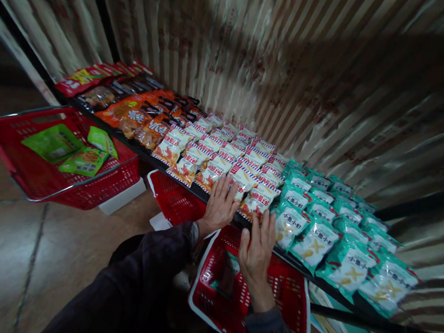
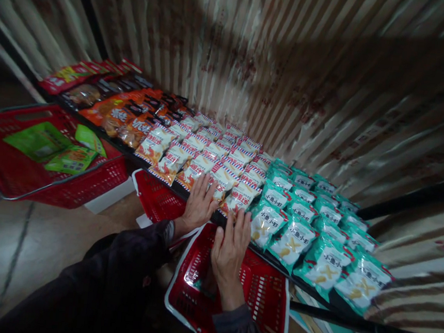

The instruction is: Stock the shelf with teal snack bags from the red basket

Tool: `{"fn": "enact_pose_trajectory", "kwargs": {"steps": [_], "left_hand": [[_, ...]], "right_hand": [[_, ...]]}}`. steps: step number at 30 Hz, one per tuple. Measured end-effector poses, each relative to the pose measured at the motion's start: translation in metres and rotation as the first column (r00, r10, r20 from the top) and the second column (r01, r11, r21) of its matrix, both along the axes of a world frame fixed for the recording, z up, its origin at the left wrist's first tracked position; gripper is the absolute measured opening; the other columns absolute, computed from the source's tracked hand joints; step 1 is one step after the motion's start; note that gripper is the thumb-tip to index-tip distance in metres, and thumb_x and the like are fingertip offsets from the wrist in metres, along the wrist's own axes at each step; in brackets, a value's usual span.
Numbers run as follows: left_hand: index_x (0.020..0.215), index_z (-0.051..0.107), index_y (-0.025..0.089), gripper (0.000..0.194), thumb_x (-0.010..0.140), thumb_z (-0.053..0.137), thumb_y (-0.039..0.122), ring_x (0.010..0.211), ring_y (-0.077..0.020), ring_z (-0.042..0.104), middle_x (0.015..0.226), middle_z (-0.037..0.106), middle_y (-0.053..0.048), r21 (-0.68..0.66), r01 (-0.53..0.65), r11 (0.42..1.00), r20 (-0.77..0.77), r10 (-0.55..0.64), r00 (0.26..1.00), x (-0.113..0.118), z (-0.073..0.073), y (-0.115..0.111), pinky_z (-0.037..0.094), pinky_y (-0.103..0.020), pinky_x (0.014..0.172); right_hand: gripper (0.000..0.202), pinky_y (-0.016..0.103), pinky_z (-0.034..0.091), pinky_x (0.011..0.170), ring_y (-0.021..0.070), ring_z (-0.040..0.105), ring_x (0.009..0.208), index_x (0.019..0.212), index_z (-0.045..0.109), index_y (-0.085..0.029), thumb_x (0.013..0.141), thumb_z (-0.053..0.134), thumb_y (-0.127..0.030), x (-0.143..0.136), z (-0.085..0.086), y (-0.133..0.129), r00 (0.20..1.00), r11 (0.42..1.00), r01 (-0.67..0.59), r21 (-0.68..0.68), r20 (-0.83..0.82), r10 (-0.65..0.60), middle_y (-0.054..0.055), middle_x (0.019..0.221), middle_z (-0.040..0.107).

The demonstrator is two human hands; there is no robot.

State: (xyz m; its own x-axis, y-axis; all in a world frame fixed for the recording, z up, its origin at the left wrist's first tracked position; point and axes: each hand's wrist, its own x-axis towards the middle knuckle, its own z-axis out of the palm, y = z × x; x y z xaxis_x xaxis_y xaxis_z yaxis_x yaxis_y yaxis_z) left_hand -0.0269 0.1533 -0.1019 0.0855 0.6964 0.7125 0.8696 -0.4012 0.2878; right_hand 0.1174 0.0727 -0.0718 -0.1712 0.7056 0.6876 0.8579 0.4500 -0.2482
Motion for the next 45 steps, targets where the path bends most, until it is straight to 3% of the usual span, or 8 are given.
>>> {"fn": "enact_pose_trajectory", "kwargs": {"steps": [8,12,16,23,28,34,39,45], "left_hand": [[0.143,0.039,0.010,0.052,0.095,0.039,0.028,0.152,-0.0286,0.003,0.161,0.020,-0.019,0.002,-0.254,0.967,0.150,0.251,0.956,-0.043,0.017,0.019,0.016,-0.054,0.120],[0.141,0.043,0.007,0.056,0.088,0.046,0.026,0.151,-0.0318,0.008,0.159,0.025,-0.020,-0.066,-0.395,0.916,0.209,0.399,0.893,-0.075,0.027,0.032,0.015,-0.055,0.120],[0.141,0.043,0.003,0.064,0.086,0.051,0.036,0.149,-0.0371,0.015,0.155,0.032,-0.025,-0.151,-0.466,0.871,0.209,0.489,0.847,-0.098,0.030,0.039,0.014,-0.057,0.119],[0.143,0.042,0.003,0.073,0.081,0.053,0.040,0.135,-0.0396,0.042,0.144,0.047,-0.025,-0.204,-0.503,0.840,0.111,0.530,0.841,-0.111,0.025,0.043,0.022,-0.055,0.116],[0.142,0.044,0.006,0.067,0.083,0.050,0.036,0.121,-0.0365,0.054,0.132,0.059,-0.022,-0.196,-0.528,0.826,0.064,0.548,0.834,-0.115,0.024,0.046,0.026,-0.053,0.114],[0.145,0.042,0.008,0.064,0.087,0.046,0.037,0.113,-0.0361,0.057,0.126,0.062,-0.021,-0.253,-0.523,0.814,0.071,0.554,0.829,-0.113,0.030,0.048,0.040,-0.049,0.099],[0.145,0.043,0.010,0.063,0.089,0.047,0.039,0.115,-0.0340,0.056,0.129,0.061,-0.019,-0.241,-0.501,0.831,0.093,0.533,0.841,-0.114,0.034,0.056,0.039,-0.047,0.101],[0.145,0.040,0.006,0.069,0.091,0.043,0.049,0.126,-0.0367,0.049,0.141,0.051,-0.023,-0.203,-0.428,0.881,0.174,0.462,0.870,-0.117,0.027,0.064,0.035,-0.050,0.108]], "right_hand": [[0.059,0.063,0.031,0.113,0.0318,0.017,0.150,0.155,0.022,-0.022,0.099,0.041,-0.022,-0.021,-0.003,0.010,0.995,0.995,-0.099,0.002,0.016,0.099,0.014,0.162,0.024],[0.058,0.063,0.032,0.113,0.0310,0.017,0.150,0.154,0.024,-0.022,0.099,0.041,-0.022,-0.026,-0.003,0.010,0.995,0.995,-0.099,-0.008,0.004,0.099,0.014,0.161,0.026],[0.056,0.063,0.032,0.113,0.0314,0.018,0.150,0.153,0.026,-0.021,0.099,0.040,-0.023,-0.027,-0.002,0.008,0.995,0.994,-0.101,-0.028,-0.011,0.101,0.014,0.160,0.027],[0.056,0.063,0.033,0.113,0.0315,0.020,0.150,0.153,0.027,-0.023,0.099,0.041,-0.022,-0.022,-0.003,0.010,0.992,0.993,-0.120,-0.020,-0.026,0.120,0.013,0.160,0.027],[0.057,0.063,0.032,0.112,0.0318,0.020,0.149,0.153,0.027,-0.022,0.098,0.042,-0.021,-0.022,-0.005,0.012,0.991,0.991,-0.131,-0.009,-0.029,0.131,0.013,0.161,0.027],[0.055,0.063,0.031,0.113,0.0315,0.019,0.150,0.152,0.029,-0.022,0.099,0.041,-0.022,-0.021,-0.007,0.009,0.991,0.991,-0.125,-0.052,-0.054,0.122,0.013,0.160,0.028],[0.053,0.061,0.032,0.113,0.0318,0.020,0.149,0.151,0.032,-0.020,0.099,0.042,-0.021,-0.017,-0.006,0.006,0.993,0.994,-0.106,-0.041,-0.059,0.103,0.014,0.160,0.029],[0.054,0.060,0.029,0.116,0.0297,0.017,0.151,0.152,0.030,-0.022,0.099,0.040,-0.021,-0.005,0.004,0.004,0.999,0.999,-0.021,-0.041,-0.036,0.019,0.012,0.161,0.026]]}}
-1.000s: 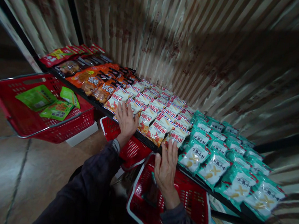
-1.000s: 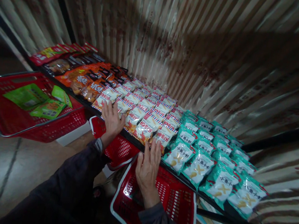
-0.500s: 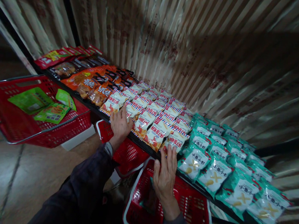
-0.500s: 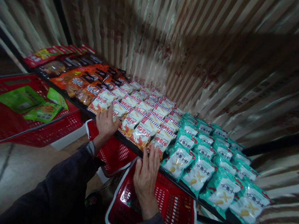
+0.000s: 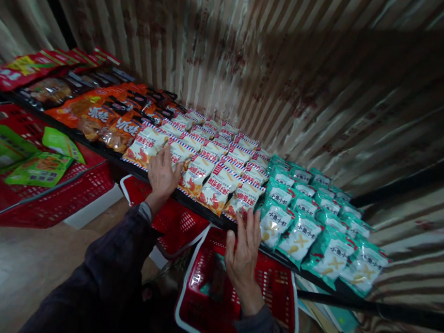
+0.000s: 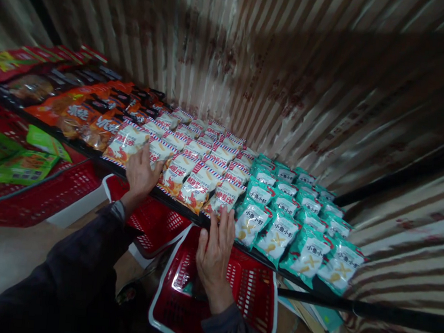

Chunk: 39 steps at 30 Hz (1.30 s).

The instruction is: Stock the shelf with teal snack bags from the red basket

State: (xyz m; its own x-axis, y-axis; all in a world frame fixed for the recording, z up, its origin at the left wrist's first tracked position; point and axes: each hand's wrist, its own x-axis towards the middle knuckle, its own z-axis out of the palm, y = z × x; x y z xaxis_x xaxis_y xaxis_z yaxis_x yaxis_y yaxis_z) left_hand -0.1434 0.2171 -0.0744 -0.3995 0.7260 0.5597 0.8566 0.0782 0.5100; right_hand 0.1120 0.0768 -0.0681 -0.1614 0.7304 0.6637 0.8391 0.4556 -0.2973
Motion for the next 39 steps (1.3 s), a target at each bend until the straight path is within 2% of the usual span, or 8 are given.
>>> {"fn": "enact_pose_trajectory", "kwargs": {"steps": [5,13,18,25,27,34,36,39], "left_hand": [[0.146,0.036,0.003,0.071,0.095,0.032,0.052,0.142,-0.0367,0.032,0.153,0.034,-0.026,0.026,0.055,0.998,0.010,-0.055,0.998,0.001,-0.001,-0.002,0.025,-0.052,0.115],[0.148,0.033,0.003,0.069,0.097,0.031,0.048,0.149,-0.0376,0.015,0.158,0.020,-0.027,0.020,0.060,0.998,-0.002,-0.060,0.998,0.002,0.001,-0.004,0.016,-0.055,0.118],[0.148,0.035,0.005,0.066,0.097,0.032,0.045,0.150,-0.0364,0.011,0.160,0.018,-0.025,0.062,0.058,0.996,0.017,-0.059,0.998,0.002,0.001,-0.006,0.015,-0.056,0.119],[0.148,0.034,0.006,0.064,0.097,0.031,0.044,0.151,-0.0351,0.007,0.161,0.016,-0.023,0.096,0.052,0.994,0.057,-0.058,0.997,0.004,0.003,-0.009,0.011,-0.057,0.120],[0.149,0.034,0.007,0.064,0.097,0.031,0.044,0.151,-0.0352,0.007,0.161,0.015,-0.023,0.105,0.053,0.993,0.081,-0.061,0.995,0.003,0.001,-0.008,0.010,-0.058,0.120],[0.147,0.035,0.004,0.063,0.096,0.031,0.042,0.151,-0.0333,0.006,0.161,0.015,-0.024,0.111,0.040,0.993,0.081,-0.049,0.996,0.003,-0.002,-0.011,0.009,-0.056,0.120],[0.147,0.036,0.004,0.063,0.096,0.032,0.042,0.151,-0.0330,0.006,0.161,0.016,-0.023,0.106,0.036,0.994,0.066,-0.043,0.997,0.005,0.000,-0.014,0.010,-0.056,0.120],[0.147,0.038,0.009,0.062,0.095,0.036,0.044,0.151,-0.0325,0.005,0.162,0.016,-0.020,0.100,0.050,0.994,0.034,-0.053,0.998,0.010,0.004,-0.022,0.009,-0.057,0.120]], "right_hand": [[0.057,0.063,0.028,0.115,0.0308,0.016,0.151,0.152,0.028,-0.024,0.098,0.042,-0.018,0.018,0.003,-0.012,0.998,0.998,0.063,0.017,0.015,-0.063,0.011,0.162,0.023],[0.058,0.065,0.030,0.113,0.0323,0.018,0.150,0.152,0.028,-0.024,0.097,0.045,-0.017,0.059,-0.006,-0.031,0.987,0.986,0.149,0.072,0.054,-0.153,0.014,0.160,0.028],[0.056,0.066,0.032,0.111,0.0337,0.021,0.149,0.152,0.030,-0.023,0.098,0.043,-0.019,0.078,-0.006,-0.031,0.968,0.969,0.233,0.081,0.076,-0.239,0.016,0.160,0.027],[0.059,0.063,0.032,0.112,0.0311,0.019,0.150,0.154,0.022,-0.024,0.098,0.041,-0.019,0.080,-0.009,-0.032,0.969,0.973,0.224,0.062,0.093,-0.229,0.015,0.161,0.025],[0.060,0.063,0.032,0.113,0.0309,0.020,0.150,0.154,0.022,-0.025,0.098,0.041,-0.020,0.081,-0.005,-0.031,0.969,0.973,0.224,0.062,0.089,-0.229,0.014,0.161,0.025],[0.060,0.066,0.028,0.113,0.0330,0.017,0.150,0.155,0.019,-0.022,0.099,0.040,-0.022,0.095,0.027,-0.019,0.961,0.949,0.271,0.160,0.014,-0.277,0.016,0.161,0.024],[0.060,0.065,0.027,0.114,0.0332,0.017,0.150,0.155,0.019,-0.022,0.099,0.040,-0.021,0.095,0.027,-0.014,0.964,0.952,0.258,0.164,0.030,-0.266,0.016,0.161,0.023],[0.060,0.064,0.028,0.114,0.0334,0.016,0.150,0.156,0.018,-0.022,0.099,0.039,-0.022,0.091,0.019,-0.007,0.970,0.964,0.223,0.148,0.064,-0.234,0.015,0.162,0.020]]}}
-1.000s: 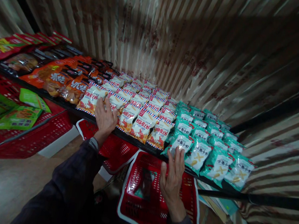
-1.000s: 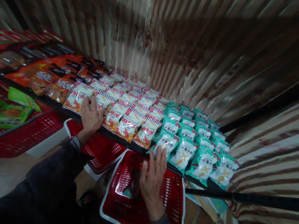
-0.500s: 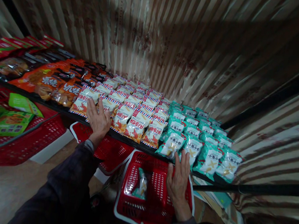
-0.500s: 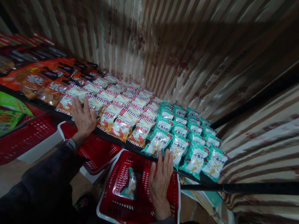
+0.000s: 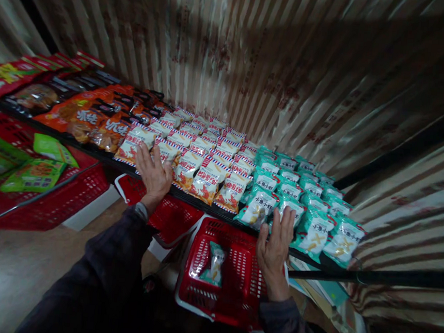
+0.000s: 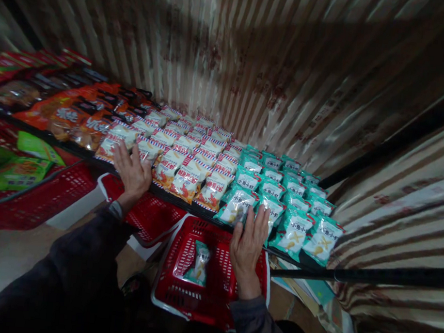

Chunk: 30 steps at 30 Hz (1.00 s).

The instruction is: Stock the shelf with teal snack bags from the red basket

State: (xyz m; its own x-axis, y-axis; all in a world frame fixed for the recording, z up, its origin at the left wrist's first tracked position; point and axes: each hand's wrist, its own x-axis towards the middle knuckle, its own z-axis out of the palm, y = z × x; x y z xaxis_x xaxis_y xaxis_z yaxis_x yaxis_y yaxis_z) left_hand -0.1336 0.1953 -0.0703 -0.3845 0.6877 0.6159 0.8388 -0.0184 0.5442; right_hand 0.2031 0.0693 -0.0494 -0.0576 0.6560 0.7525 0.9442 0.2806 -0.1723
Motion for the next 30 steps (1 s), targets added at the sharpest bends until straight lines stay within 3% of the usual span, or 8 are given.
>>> {"fn": "enact_pose_trajectory", "kwargs": {"steps": [3,5,8,11,15,24,30], "left_hand": [[0.145,0.042,0.012,0.058,0.095,0.037,0.042,0.152,-0.0306,0.003,0.162,0.016,-0.017,-0.005,0.052,0.999,-0.071,-0.053,0.996,0.013,0.004,-0.011,0.009,-0.056,0.120],[0.144,0.043,0.013,0.056,0.096,0.034,0.039,0.152,-0.0291,0.003,0.163,0.018,-0.015,-0.014,0.152,0.988,-0.129,-0.153,0.980,0.028,0.005,-0.019,0.013,-0.054,0.120],[0.145,0.043,0.016,0.056,0.095,0.039,0.040,0.152,-0.0300,0.007,0.162,0.021,-0.015,-0.066,0.311,0.948,-0.215,-0.318,0.923,0.056,0.002,-0.028,0.017,-0.053,0.119],[0.146,0.044,0.019,0.056,0.093,0.045,0.040,0.151,-0.0307,0.012,0.160,0.027,-0.014,-0.144,0.380,0.914,-0.265,-0.405,0.875,0.076,-0.005,-0.032,0.019,-0.051,0.119],[0.147,0.042,0.018,0.056,0.094,0.045,0.037,0.150,-0.0316,0.015,0.158,0.030,-0.016,-0.176,0.372,0.911,-0.276,-0.409,0.870,0.081,-0.011,-0.031,0.020,-0.052,0.118],[0.147,0.041,0.014,0.057,0.096,0.041,0.040,0.150,-0.0326,0.014,0.159,0.026,-0.020,-0.156,0.381,0.911,-0.287,-0.411,0.865,0.079,-0.016,-0.040,0.017,-0.053,0.119],[0.146,0.042,0.016,0.054,0.096,0.040,0.038,0.152,-0.0310,0.005,0.161,0.020,-0.017,-0.119,0.239,0.964,-0.196,-0.259,0.946,0.062,-0.016,-0.037,0.014,-0.056,0.119]], "right_hand": [[0.061,0.064,0.029,0.113,0.0340,0.014,0.151,0.156,0.019,-0.022,0.098,0.040,-0.022,-0.003,-0.012,0.007,1.000,0.999,-0.021,-0.027,0.016,0.021,0.015,0.163,0.017],[0.062,0.064,0.030,0.113,0.0343,0.014,0.151,0.155,0.020,-0.022,0.098,0.042,-0.023,-0.004,-0.018,0.013,0.999,0.999,-0.032,-0.031,0.024,0.032,0.014,0.163,0.017],[0.059,0.063,0.029,0.113,0.0343,0.014,0.150,0.154,0.026,-0.022,0.097,0.041,-0.024,-0.004,-0.027,0.022,0.998,0.998,-0.047,-0.046,0.037,0.049,0.014,0.163,0.018],[0.055,0.061,0.030,0.112,0.0340,0.016,0.150,0.152,0.031,-0.020,0.098,0.039,-0.025,-0.004,-0.032,0.031,0.998,0.997,-0.042,-0.058,0.049,0.045,0.016,0.161,0.023],[0.054,0.058,0.032,0.111,0.0324,0.019,0.149,0.151,0.033,-0.018,0.098,0.042,-0.024,-0.003,-0.036,0.038,0.996,0.998,-0.042,-0.035,0.076,0.045,0.018,0.159,0.029],[0.058,0.061,0.029,0.112,0.0346,0.013,0.150,0.154,0.027,-0.018,0.098,0.043,-0.026,-0.004,-0.043,0.039,0.997,0.999,-0.018,-0.028,0.070,0.020,0.019,0.162,0.018],[0.064,0.064,0.027,0.112,0.0378,0.008,0.151,0.155,0.020,-0.020,0.097,0.046,-0.028,-0.015,-0.032,0.030,0.989,0.999,0.024,0.030,0.142,-0.028,0.016,0.164,0.008]]}}
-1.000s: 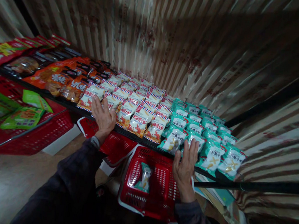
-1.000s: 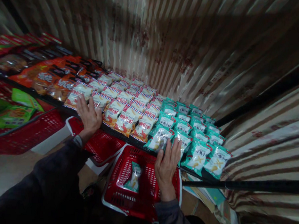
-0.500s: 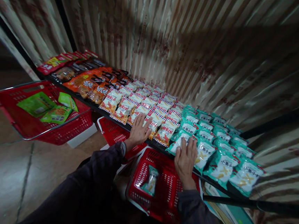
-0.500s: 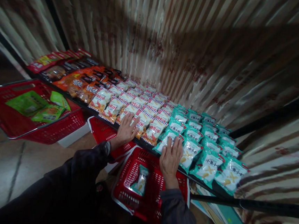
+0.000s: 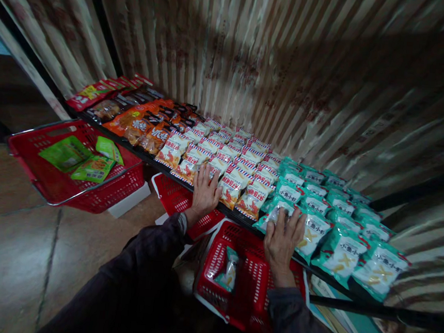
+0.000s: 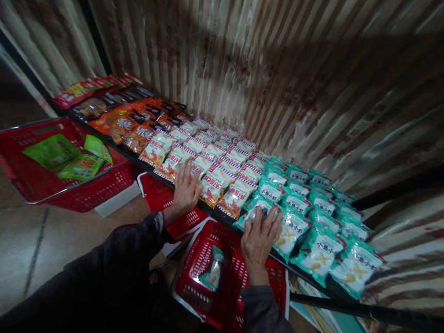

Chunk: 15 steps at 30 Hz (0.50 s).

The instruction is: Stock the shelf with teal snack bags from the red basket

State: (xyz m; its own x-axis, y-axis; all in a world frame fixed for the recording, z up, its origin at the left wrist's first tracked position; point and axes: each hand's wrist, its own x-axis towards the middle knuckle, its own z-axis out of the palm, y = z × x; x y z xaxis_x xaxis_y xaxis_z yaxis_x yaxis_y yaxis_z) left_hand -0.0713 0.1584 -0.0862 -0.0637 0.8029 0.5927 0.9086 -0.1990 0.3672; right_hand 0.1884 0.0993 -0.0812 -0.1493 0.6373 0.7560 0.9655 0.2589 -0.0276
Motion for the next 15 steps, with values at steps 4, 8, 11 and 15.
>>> {"fn": "enact_pose_trajectory", "kwargs": {"steps": [4,8,11,15], "left_hand": [[0.145,0.043,0.013,0.055,0.096,0.038,0.037,0.151,-0.0328,0.005,0.161,0.021,-0.018,-0.046,-0.240,0.970,0.125,0.244,0.962,-0.022,0.000,0.011,0.011,-0.056,0.120],[0.146,0.041,0.009,0.057,0.096,0.038,0.037,0.151,-0.0359,0.005,0.160,0.019,-0.022,-0.091,-0.373,0.923,0.206,0.384,0.900,-0.038,-0.006,0.017,0.013,-0.059,0.118],[0.147,0.039,0.009,0.059,0.096,0.038,0.037,0.151,-0.0358,0.006,0.160,0.018,-0.022,-0.102,-0.345,0.933,0.205,0.359,0.911,-0.043,-0.011,0.020,0.014,-0.059,0.118],[0.147,0.039,0.010,0.058,0.096,0.037,0.037,0.151,-0.0341,0.006,0.162,0.015,-0.021,-0.063,-0.321,0.945,0.203,0.327,0.923,-0.045,-0.016,0.026,0.015,-0.059,0.118]], "right_hand": [[0.067,0.062,0.028,0.113,0.0374,0.008,0.151,0.156,0.014,-0.025,0.097,0.046,-0.025,-0.034,0.011,-0.013,0.993,0.993,-0.114,-0.010,-0.002,0.114,0.012,0.165,0.001],[0.064,0.059,0.027,0.115,0.0342,0.004,0.152,0.156,0.016,-0.027,0.098,0.043,-0.022,-0.081,0.010,-0.011,0.971,0.965,-0.241,-0.108,-0.035,0.238,0.008,0.166,0.000],[0.061,0.059,0.025,0.116,0.0329,0.002,0.152,0.155,0.023,-0.024,0.098,0.043,-0.023,-0.110,0.005,0.003,0.961,0.951,-0.277,-0.139,-0.058,0.271,0.009,0.166,0.000],[0.053,0.060,0.025,0.115,0.0323,0.002,0.152,0.150,0.035,-0.022,0.098,0.043,-0.023,-0.126,-0.004,0.022,0.959,0.941,-0.282,-0.188,-0.083,0.271,0.011,0.165,0.010]]}}
